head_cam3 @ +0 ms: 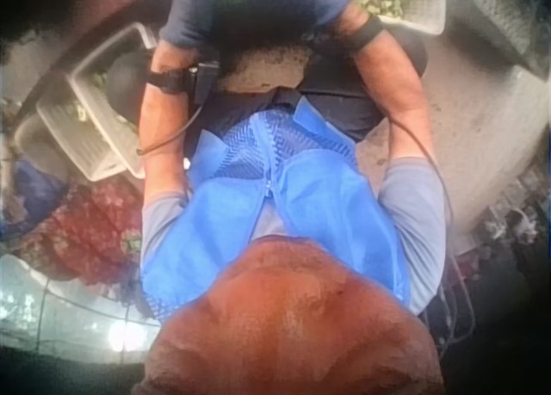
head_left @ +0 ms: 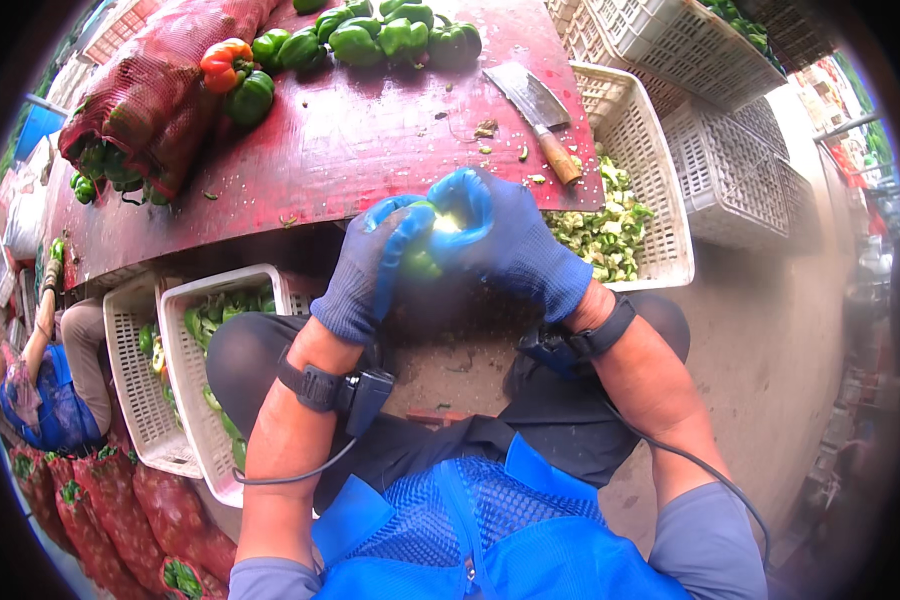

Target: The recorder is processing green bell peppers by removing their cores by hand and sorting them into crates, then moving large sacks and crates of the produce.

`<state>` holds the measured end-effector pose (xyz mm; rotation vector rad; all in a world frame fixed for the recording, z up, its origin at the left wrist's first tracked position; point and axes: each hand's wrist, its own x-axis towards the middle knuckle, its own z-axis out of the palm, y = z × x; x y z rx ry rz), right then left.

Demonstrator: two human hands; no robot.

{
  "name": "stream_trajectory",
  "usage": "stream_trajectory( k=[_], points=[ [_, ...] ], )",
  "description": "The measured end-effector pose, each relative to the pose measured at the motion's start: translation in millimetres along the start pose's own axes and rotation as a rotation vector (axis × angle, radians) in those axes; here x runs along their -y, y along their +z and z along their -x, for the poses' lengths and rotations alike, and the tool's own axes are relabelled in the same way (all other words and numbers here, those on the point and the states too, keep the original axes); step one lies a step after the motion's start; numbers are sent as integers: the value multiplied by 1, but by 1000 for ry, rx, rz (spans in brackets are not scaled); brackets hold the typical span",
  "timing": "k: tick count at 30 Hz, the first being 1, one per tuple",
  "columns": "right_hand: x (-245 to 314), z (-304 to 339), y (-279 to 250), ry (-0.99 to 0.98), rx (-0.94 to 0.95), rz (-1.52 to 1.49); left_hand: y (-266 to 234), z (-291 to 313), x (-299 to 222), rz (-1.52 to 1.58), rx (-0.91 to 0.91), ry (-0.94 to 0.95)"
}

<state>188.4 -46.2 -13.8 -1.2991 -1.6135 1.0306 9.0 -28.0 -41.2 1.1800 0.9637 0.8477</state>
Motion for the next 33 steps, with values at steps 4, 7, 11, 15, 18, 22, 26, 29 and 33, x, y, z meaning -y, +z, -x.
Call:
stream_trajectory(
  k=[4,7,11,15,18,22,26,29,33],
  points=[
    [-8,0,-6,67,103,-138,-4,0,-2,-132,85,9],
    [-12,1,-7,96,152,-210,-7,0,1,-220,138,110],
    [-7,2,-10,171,208,-409,-17,-8,16,-502,191,500],
    [-11,2,-18,190,269,-395,-16,-8,12,-424,215,349],
    [-10,3,-19,242,254,-532,-22,-10,15,-442,275,445],
    [-13,6,-20,206,199,-568,-12,-5,6,-158,254,180],
    [-14,10,-23,107,145,-353,-8,-7,6,172,304,-170],
    [-14,13,-17,-74,77,-173,-8,-10,6,-338,250,206],
    [-3,14,-14,-95,51,273,-3,-7,2,-453,178,240]
  ],
)
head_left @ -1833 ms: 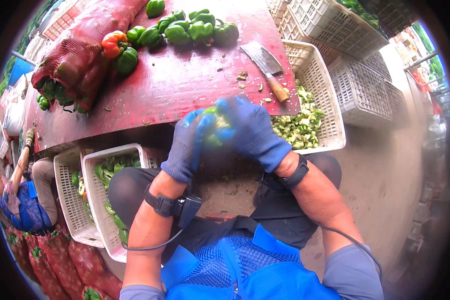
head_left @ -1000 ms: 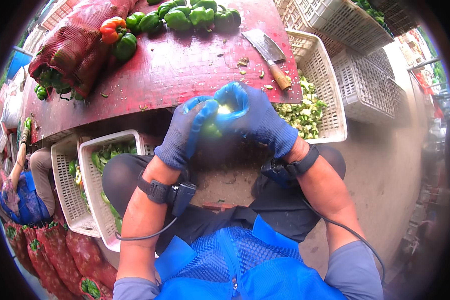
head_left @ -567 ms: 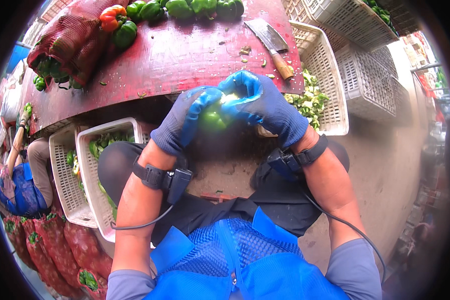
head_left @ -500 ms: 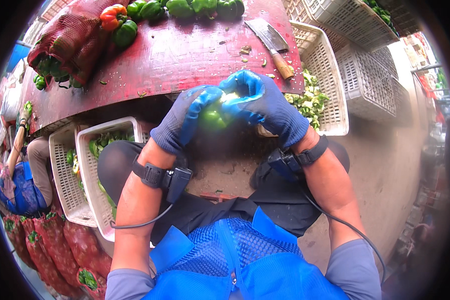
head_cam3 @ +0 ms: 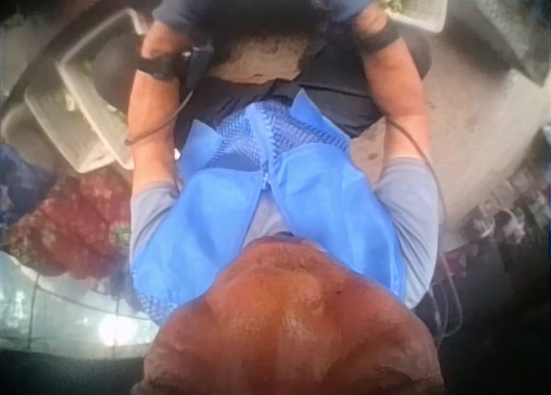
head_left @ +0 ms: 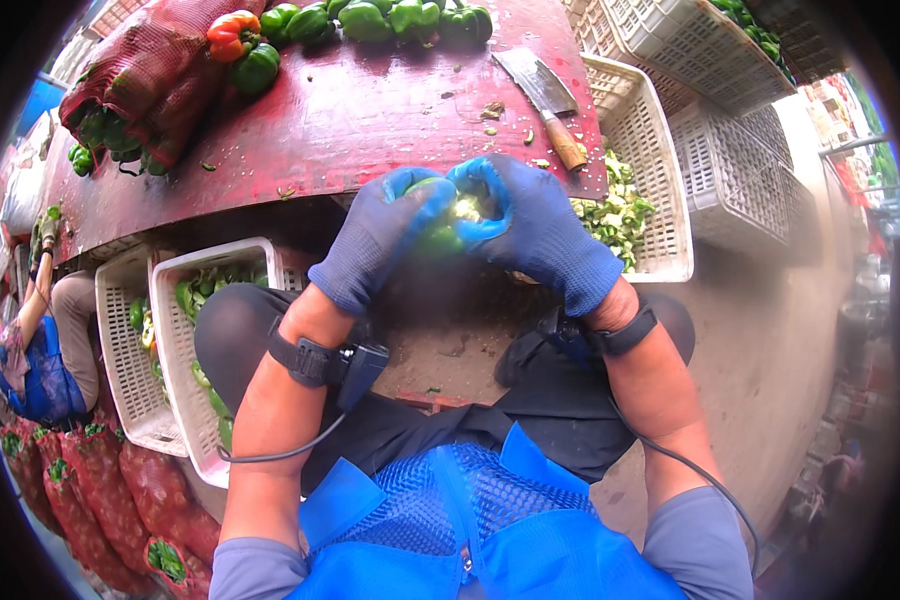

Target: The recorder is processing green bell peppers by removing their cores by hand and sorting them into crates, then moving large sacks and crates of the produce.

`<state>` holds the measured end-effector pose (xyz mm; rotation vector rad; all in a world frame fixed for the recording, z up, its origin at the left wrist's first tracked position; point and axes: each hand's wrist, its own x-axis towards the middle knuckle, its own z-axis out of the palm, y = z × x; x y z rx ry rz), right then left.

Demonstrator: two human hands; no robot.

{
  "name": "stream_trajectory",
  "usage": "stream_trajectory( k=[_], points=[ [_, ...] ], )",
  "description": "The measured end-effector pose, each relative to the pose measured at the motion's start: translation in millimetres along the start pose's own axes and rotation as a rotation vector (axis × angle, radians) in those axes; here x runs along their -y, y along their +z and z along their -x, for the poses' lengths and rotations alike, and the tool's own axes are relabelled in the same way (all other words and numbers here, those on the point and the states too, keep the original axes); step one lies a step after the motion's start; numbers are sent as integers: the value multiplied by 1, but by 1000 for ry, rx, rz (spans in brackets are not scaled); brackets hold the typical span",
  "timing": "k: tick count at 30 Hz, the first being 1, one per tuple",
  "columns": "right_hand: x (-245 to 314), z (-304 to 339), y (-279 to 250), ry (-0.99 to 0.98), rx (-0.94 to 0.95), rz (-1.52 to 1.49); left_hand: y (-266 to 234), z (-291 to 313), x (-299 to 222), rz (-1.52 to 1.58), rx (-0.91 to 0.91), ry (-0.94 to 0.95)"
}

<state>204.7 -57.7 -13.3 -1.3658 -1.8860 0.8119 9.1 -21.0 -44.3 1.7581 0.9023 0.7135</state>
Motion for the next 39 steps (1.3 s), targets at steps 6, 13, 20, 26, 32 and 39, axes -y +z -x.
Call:
stream_trajectory(
  k=[6,13,20,26,32,39],
  points=[
    [-10,-3,8,59,41,355,16,-3,-10,-361,-228,-190],
    [-4,-7,-5,217,72,-131,3,-5,-17,204,-123,-313],
    [-7,-2,-2,166,69,-295,-9,-2,4,17,-27,2],
    [-7,-2,3,-137,-111,-124,-6,-1,17,539,76,-243],
    [-2,-6,-7,15,-346,-616,0,0,18,735,30,-261],
    [-61,-11,-94,154,-668,564,-9,14,22,273,-35,223]
  ],
)
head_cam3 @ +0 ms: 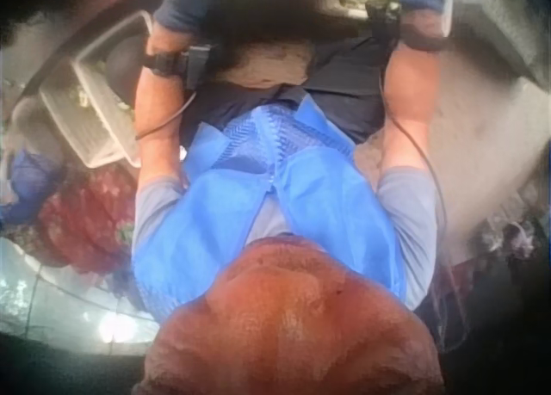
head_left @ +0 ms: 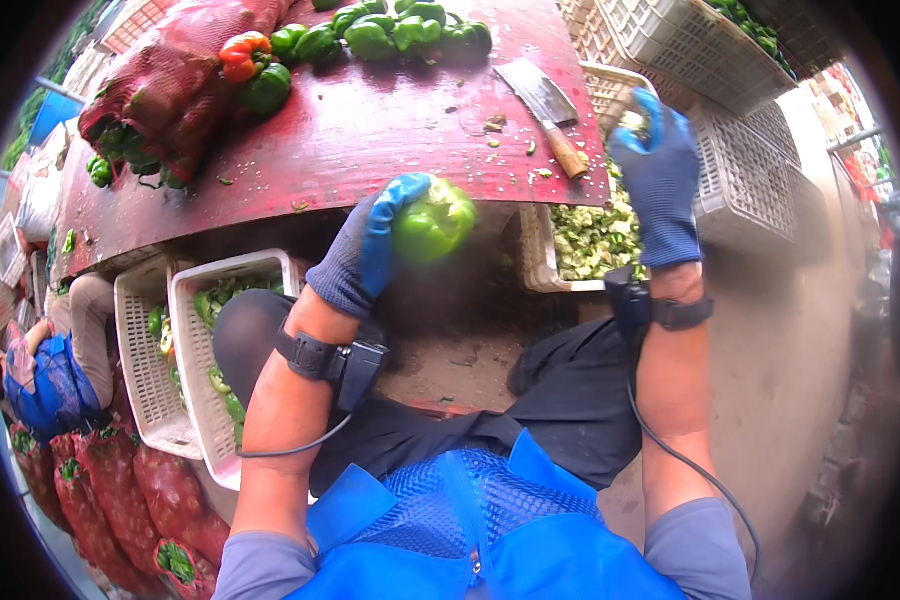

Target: The recorder is processing green bell peppers by removing their cores by hand and sorting them into crates, then moving large sacks and crates of the produce.

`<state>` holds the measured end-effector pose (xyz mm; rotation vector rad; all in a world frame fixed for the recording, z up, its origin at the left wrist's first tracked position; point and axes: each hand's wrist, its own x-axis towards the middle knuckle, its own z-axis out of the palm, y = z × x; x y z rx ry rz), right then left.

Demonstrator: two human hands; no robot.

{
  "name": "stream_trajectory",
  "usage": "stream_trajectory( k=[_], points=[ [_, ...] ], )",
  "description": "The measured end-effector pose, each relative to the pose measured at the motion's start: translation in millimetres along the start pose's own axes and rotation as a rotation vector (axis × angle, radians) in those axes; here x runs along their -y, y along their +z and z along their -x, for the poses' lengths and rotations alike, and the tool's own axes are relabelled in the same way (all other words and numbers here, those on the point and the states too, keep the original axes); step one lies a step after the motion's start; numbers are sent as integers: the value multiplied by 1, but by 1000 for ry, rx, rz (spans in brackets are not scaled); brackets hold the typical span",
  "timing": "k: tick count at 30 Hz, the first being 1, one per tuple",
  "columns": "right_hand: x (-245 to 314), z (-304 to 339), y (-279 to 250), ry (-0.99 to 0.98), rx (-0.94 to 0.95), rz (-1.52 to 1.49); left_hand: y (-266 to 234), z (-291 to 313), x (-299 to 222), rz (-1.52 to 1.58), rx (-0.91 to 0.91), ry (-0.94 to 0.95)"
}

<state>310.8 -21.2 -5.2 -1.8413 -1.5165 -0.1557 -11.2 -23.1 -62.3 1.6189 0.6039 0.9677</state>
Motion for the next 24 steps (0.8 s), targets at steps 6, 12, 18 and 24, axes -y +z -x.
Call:
stream_trajectory(
  k=[6,12,18,24],
  points=[
    [-66,-13,-22,-46,23,322,0,-1,-72,230,-186,-339],
    [-43,-6,-30,14,238,-15,-97,69,-104,-344,-420,-57],
    [-9,-1,-35,-36,372,-143,-182,191,-113,-828,-716,-127],
    [-14,6,-32,-91,454,-177,-214,242,-78,-319,-1224,-514]
  ],
)
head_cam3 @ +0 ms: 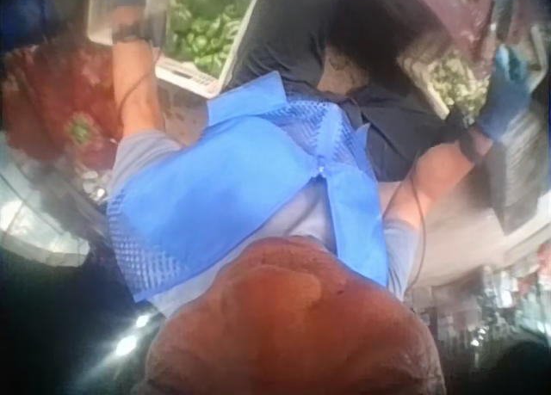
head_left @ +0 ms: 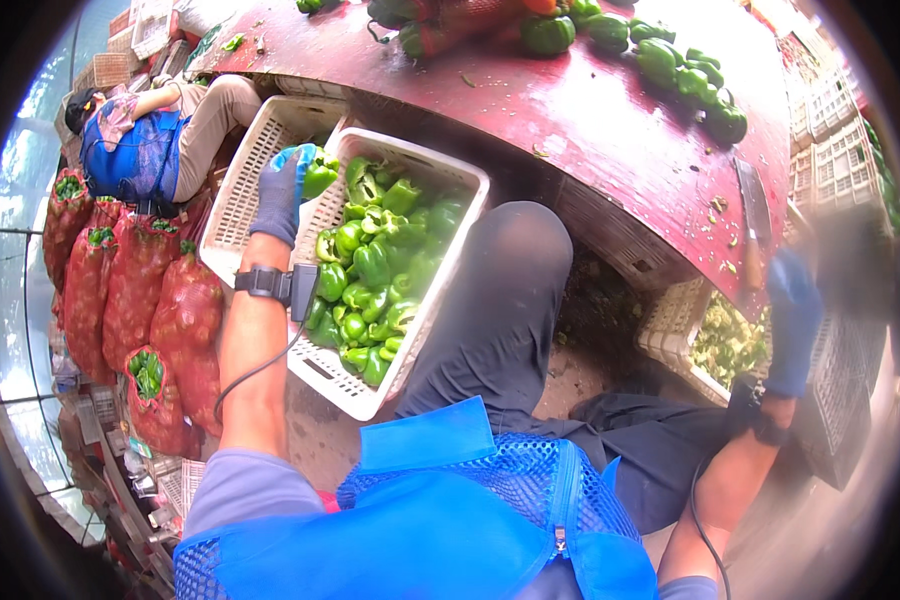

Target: The recorder is processing green bell peppers by removing their cores by hand and sorting them into crates, then moving large sacks and crates of the produce.

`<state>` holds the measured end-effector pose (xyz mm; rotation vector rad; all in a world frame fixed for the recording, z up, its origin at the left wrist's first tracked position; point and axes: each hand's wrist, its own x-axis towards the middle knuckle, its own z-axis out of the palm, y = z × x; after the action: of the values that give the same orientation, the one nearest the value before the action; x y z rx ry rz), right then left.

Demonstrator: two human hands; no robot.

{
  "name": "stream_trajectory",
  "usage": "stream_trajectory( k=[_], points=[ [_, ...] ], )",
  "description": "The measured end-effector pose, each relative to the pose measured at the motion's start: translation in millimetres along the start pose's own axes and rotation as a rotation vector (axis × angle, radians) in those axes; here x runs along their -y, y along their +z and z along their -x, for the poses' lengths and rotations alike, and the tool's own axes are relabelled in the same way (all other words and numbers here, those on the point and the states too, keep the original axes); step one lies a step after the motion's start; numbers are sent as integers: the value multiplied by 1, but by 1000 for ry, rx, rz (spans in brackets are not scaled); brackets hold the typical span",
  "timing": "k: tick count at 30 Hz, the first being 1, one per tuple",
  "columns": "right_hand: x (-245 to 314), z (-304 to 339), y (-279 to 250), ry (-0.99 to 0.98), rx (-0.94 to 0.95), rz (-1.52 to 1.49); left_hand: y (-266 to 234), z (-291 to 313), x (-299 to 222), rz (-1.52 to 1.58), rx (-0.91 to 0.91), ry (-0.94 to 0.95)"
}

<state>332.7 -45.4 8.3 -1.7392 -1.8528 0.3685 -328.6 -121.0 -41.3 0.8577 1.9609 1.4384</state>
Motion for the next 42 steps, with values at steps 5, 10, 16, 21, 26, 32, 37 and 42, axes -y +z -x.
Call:
stream_trajectory(
  k=[5,10,16,21,26,32,37,42],
  points=[
    [8,-3,10,55,42,-26,-25,-61,106,-803,-41,41],
    [-7,-6,12,49,75,-10,11,-41,151,-1167,146,-130],
    [20,-10,18,99,72,-145,35,-70,150,-1317,326,36],
    [28,-29,66,38,-7,4,28,-82,201,-1398,280,181],
    [20,-60,84,163,-42,34,47,-71,206,-1243,285,130],
    [-17,-179,115,90,-95,284,38,-77,204,-1287,280,97],
    [-18,-233,136,123,98,156,6,-70,198,-1283,257,60],
    [-21,-248,152,139,31,147,8,-43,127,-1213,241,22]
  ],
)
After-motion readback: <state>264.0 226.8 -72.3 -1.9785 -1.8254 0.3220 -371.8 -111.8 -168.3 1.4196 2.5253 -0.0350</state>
